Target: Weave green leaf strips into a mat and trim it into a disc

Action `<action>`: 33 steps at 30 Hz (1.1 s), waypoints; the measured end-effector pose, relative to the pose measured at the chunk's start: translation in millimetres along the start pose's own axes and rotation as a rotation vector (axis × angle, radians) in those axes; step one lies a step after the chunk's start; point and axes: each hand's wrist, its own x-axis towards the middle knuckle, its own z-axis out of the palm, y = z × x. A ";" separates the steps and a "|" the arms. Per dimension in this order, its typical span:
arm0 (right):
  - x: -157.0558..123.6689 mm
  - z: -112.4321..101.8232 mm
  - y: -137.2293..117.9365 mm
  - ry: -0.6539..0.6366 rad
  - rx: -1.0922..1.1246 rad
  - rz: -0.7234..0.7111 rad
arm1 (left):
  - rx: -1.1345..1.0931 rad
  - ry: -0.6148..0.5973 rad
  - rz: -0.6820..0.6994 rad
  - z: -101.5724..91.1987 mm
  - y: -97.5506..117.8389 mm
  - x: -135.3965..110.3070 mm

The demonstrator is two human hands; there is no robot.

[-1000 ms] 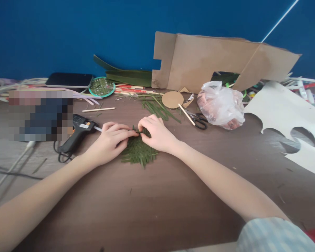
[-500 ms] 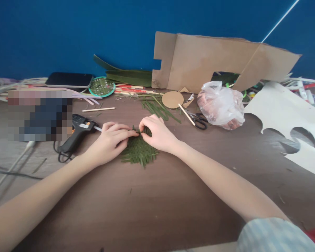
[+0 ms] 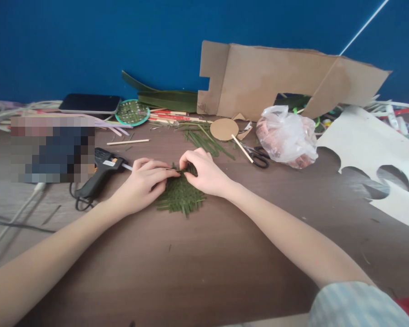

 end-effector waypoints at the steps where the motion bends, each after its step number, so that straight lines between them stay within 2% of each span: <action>1: 0.1 -0.2 -0.1 -0.007 0.006 0.000 | 0.000 0.001 0.001 0.0 0.1 0.1; 23: 3.9 -1.3 -0.9 -0.039 0.082 -0.015 | 0.000 0.006 0.004 0.3 -1.4 -0.9; 33: 5.7 -0.4 -0.5 -0.044 0.038 -0.032 | -0.012 -0.008 -0.006 -0.7 0.1 -0.4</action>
